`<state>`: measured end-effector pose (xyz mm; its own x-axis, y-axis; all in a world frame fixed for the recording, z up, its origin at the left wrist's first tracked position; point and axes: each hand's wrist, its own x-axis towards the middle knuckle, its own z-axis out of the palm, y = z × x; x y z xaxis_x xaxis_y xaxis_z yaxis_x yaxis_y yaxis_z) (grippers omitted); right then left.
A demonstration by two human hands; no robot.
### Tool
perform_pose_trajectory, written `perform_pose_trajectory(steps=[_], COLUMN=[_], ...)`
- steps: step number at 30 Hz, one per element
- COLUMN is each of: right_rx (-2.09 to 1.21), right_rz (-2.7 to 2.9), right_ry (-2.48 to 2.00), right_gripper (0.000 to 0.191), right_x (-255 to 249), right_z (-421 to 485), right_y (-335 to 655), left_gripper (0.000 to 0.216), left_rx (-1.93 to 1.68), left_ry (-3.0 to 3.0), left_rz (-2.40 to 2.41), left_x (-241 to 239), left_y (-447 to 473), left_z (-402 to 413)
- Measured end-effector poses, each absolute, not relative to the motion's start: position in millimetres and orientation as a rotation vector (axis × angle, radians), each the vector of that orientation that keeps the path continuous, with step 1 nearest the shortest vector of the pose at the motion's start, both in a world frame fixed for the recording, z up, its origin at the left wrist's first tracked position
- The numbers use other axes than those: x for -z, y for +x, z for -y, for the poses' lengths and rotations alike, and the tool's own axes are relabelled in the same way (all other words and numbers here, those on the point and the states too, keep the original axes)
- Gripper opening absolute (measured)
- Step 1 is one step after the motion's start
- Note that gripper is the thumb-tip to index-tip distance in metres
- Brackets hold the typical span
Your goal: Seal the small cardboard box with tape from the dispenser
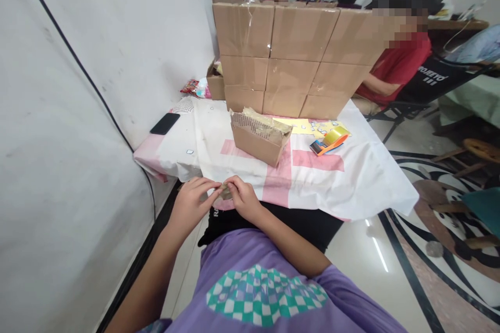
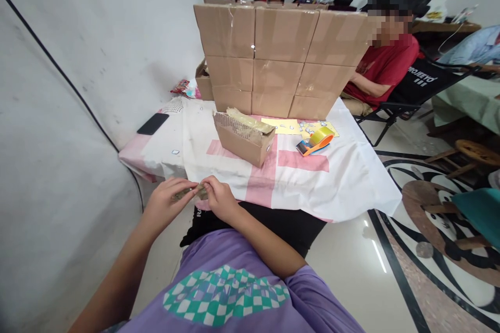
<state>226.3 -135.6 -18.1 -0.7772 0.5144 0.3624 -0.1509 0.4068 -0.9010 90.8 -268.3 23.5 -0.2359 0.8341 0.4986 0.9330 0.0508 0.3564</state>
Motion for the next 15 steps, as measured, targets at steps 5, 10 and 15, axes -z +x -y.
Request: perform_pose_trajectory(steps=[5,10,15], right_rx=[-1.536,-1.841,-2.004], right_rz=[2.015,1.828,1.812], right_ry=[-0.332,-0.462,-0.489], right_gripper=[0.021,0.017,0.020], right_x=[15,24,37], right_z=[135,135,134], right_y=[226,220,221], left_gripper=[0.017,0.023,0.024], left_rx=[0.718,0.388,0.393], left_ry=[-1.794,-1.801,-1.939], left_rz=[2.166,1.889,1.769], left_x=[-33,-36,-5], left_y=[102,114,87], left_z=[264,258,266])
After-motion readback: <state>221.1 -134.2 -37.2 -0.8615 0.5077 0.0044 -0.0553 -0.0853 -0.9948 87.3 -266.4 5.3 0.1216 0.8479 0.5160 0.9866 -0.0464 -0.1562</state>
